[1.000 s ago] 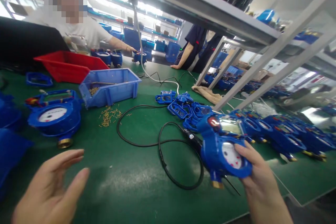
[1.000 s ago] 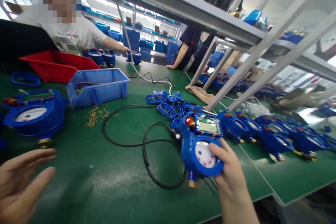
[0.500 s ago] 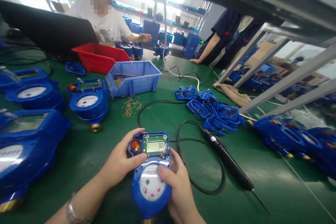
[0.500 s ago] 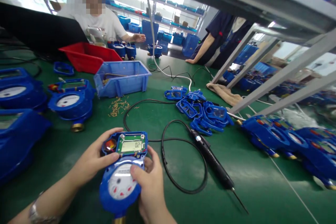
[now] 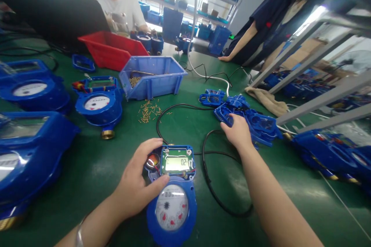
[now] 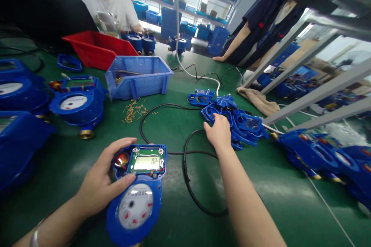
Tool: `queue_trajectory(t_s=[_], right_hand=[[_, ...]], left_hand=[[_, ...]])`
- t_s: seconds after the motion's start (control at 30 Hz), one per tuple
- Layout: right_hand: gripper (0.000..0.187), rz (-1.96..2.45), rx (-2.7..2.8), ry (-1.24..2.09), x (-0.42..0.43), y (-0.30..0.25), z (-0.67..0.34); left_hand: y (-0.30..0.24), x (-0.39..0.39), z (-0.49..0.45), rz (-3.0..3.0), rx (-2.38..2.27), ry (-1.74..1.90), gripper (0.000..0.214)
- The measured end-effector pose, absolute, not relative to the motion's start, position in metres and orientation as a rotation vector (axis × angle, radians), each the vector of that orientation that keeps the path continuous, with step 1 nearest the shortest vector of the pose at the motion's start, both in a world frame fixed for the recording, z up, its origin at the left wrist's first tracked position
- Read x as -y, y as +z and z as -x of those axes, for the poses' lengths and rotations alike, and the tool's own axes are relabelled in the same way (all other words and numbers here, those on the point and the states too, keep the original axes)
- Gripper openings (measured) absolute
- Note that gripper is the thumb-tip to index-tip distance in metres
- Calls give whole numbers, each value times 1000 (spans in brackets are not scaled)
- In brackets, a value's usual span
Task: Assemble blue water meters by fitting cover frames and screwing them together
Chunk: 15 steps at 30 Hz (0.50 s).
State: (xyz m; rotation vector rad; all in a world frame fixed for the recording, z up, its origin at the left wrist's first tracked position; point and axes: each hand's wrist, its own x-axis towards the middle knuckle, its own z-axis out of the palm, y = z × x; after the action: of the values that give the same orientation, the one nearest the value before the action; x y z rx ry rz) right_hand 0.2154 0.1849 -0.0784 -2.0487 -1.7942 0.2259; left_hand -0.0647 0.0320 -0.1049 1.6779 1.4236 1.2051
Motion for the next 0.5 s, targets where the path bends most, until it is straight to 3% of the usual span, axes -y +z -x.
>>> queue_trajectory(t_s=[0.2,0.5], right_hand=[[31,2277,1940,-3,-213,-103,-216],[24,2285,1856,-131,-210,-99,-217]], left_hand=[[-104,-30,66,-1865,-1310,1226,39],[-101,-29,70,-1989,-1277,1195,34]])
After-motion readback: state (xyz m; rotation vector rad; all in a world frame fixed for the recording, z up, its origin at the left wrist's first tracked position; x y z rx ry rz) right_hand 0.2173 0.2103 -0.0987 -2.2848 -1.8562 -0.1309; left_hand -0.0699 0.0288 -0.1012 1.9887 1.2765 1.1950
